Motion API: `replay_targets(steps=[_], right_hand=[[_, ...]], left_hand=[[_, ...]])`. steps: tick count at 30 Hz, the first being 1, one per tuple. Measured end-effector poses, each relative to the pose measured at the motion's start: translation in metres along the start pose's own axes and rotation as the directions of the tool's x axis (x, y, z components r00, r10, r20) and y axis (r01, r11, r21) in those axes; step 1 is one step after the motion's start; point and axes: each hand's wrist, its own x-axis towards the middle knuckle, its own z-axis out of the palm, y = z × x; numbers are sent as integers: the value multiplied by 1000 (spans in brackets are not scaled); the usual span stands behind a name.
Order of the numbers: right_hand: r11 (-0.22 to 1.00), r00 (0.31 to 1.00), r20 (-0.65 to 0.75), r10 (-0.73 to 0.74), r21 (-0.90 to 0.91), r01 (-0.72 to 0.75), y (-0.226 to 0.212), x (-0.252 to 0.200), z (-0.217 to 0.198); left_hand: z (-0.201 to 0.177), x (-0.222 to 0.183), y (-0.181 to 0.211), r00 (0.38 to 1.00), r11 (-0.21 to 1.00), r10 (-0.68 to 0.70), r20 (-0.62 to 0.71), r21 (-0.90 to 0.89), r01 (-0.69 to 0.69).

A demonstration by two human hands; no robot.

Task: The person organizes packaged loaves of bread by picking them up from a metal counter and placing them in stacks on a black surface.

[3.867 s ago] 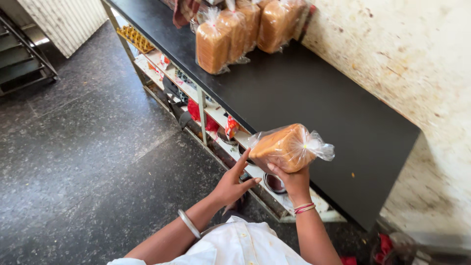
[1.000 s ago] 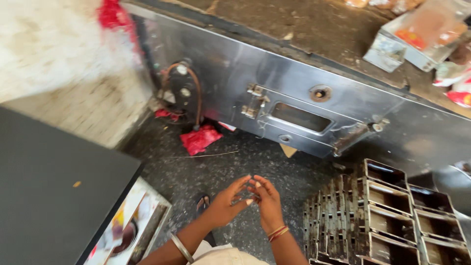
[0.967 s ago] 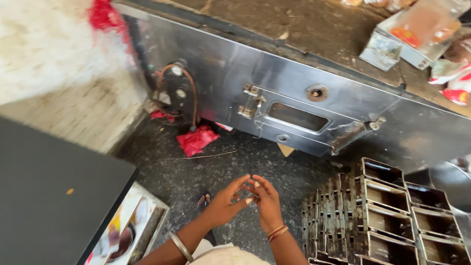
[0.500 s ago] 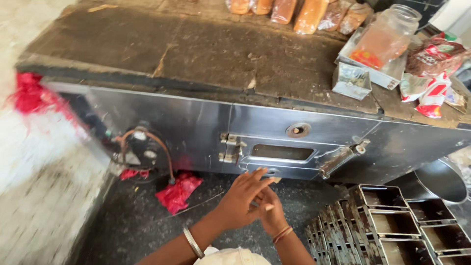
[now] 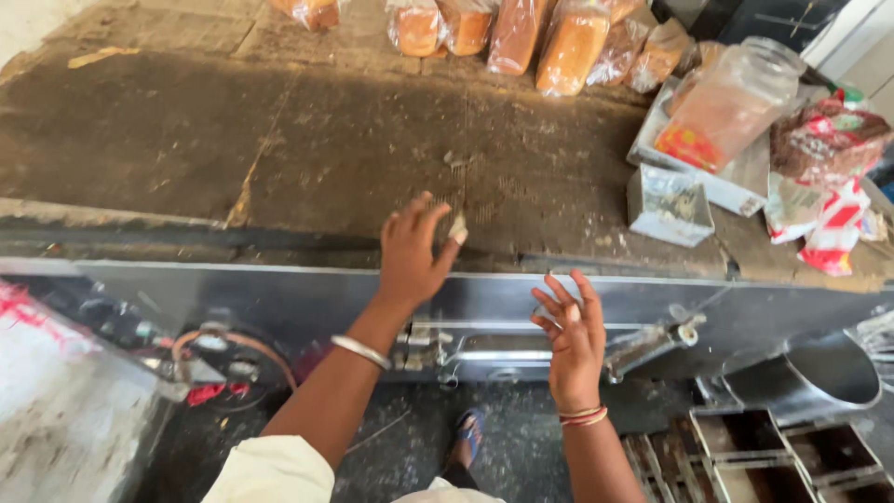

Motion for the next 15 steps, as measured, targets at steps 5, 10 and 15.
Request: replay_targets(steps=[5, 10, 15], right_hand=[[990, 992, -123, 5, -140, -23, 27, 119, -24], [949, 980, 67, -187, -245, 198, 86, 284, -70], [432, 886, 155, -437, -828, 358, 139, 456, -88]], left_hand=[[32, 44, -41, 987, 966, -100, -122, 227, 126], [41, 36, -38, 989, 873, -125, -76, 465, 146], [39, 42, -34, 986, 870, -149, -73, 465, 166]])
